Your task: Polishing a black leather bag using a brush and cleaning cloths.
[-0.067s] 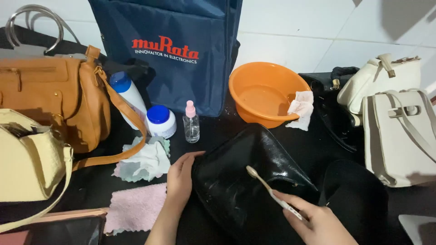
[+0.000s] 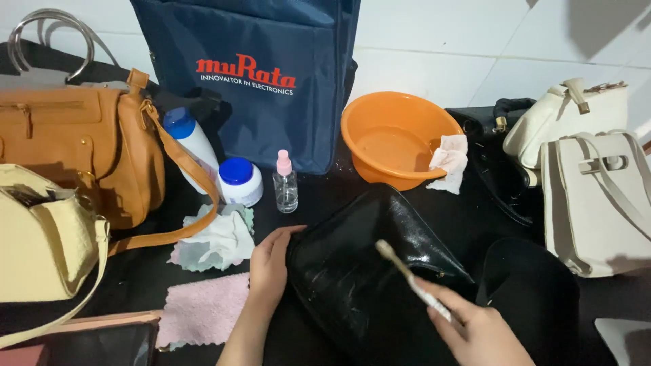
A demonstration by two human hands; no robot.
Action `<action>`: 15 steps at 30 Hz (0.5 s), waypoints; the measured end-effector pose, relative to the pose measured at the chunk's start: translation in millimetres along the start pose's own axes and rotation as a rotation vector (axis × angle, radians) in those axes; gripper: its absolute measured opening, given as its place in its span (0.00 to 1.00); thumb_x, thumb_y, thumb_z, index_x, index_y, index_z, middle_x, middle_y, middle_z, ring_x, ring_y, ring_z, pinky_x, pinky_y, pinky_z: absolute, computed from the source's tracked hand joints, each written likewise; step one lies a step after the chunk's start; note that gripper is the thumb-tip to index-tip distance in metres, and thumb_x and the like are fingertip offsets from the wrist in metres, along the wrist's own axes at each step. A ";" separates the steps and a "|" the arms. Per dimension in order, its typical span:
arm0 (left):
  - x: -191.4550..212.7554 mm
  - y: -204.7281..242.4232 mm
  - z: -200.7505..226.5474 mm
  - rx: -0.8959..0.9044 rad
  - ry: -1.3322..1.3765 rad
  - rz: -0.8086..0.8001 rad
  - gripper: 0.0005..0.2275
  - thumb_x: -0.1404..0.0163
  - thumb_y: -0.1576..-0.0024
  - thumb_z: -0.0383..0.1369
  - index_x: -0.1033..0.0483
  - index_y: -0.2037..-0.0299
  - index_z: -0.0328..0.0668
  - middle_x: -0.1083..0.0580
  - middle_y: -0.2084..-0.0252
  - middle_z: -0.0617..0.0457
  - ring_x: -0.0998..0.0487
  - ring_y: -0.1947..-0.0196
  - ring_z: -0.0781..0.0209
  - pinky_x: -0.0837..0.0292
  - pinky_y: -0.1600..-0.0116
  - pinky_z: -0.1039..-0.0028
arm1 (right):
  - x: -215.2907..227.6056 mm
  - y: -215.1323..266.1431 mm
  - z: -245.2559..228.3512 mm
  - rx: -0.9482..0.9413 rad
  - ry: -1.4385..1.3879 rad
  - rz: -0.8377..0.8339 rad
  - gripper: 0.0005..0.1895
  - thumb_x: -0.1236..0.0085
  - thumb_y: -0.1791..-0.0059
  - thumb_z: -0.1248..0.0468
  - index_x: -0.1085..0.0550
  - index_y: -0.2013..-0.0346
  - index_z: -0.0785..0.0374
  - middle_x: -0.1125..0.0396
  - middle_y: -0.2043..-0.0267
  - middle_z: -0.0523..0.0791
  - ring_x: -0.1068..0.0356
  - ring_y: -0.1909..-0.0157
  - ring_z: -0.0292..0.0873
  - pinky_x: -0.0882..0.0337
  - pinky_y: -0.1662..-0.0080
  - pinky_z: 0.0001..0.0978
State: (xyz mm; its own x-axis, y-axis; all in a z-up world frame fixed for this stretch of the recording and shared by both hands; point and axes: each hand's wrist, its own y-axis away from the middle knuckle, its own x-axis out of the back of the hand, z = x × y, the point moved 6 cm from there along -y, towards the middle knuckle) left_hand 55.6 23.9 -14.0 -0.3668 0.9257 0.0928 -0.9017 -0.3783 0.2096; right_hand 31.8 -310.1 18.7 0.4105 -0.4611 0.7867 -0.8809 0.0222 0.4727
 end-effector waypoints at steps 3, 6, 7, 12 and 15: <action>0.3 1.3 -0.1 -0.029 -0.003 0.004 0.20 0.63 0.37 0.36 0.14 0.52 0.46 0.17 0.48 0.55 0.20 0.44 0.61 0.29 0.39 0.74 | -5.9 -7.1 21.3 0.051 -0.019 0.137 0.30 0.40 0.50 0.54 0.27 0.38 0.13 0.33 0.81 0.40 0.40 0.79 0.32 0.33 0.66 0.18; 1.6 -10.8 -14.9 -0.164 0.065 0.035 0.18 0.62 0.37 0.35 0.14 0.54 0.42 0.16 0.51 0.53 0.19 0.48 0.62 0.28 0.41 0.74 | -12.3 6.3 18.8 0.049 -0.268 0.110 0.30 0.39 0.50 0.61 0.23 0.37 0.23 0.35 0.83 0.43 0.46 0.81 0.36 0.38 0.72 0.25; 3.9 -14.7 -19.5 -0.282 0.143 0.061 0.17 0.61 0.36 0.34 0.15 0.55 0.39 0.16 0.52 0.51 0.18 0.52 0.62 0.27 0.43 0.75 | -15.0 14.1 15.8 -0.011 -0.433 0.049 0.31 0.41 0.48 0.66 0.22 0.34 0.29 0.36 0.83 0.47 0.45 0.83 0.39 0.40 0.74 0.30; 26.4 71.0 59.6 -0.778 0.062 0.294 0.11 0.53 0.44 0.24 0.29 0.79 0.44 0.30 0.76 0.57 0.30 0.71 0.65 0.37 0.60 0.75 | -56.6 -34.9 79.5 -0.072 -0.612 -0.175 0.34 0.44 0.47 0.70 0.32 0.29 0.35 0.30 0.72 0.53 0.35 0.77 0.46 0.30 0.68 0.37; -6.4 164.1 163.5 -0.949 0.050 0.094 0.09 0.49 0.55 0.22 0.30 0.66 0.39 0.32 0.64 0.51 0.29 0.64 0.61 0.35 0.57 0.76 | -67.0 -20.3 72.5 0.061 -0.826 -0.045 0.29 0.46 0.48 0.73 0.29 0.33 0.49 0.28 0.72 0.53 0.35 0.79 0.44 0.31 0.70 0.35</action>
State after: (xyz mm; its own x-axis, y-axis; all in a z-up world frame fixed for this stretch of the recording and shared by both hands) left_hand -52.5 -45.3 178.9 -0.4369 0.8992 0.0225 -0.6696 -0.3084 -0.6757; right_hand 5.0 -343.9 -72.4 0.1618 -0.9640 0.2110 -0.8887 -0.0494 0.4558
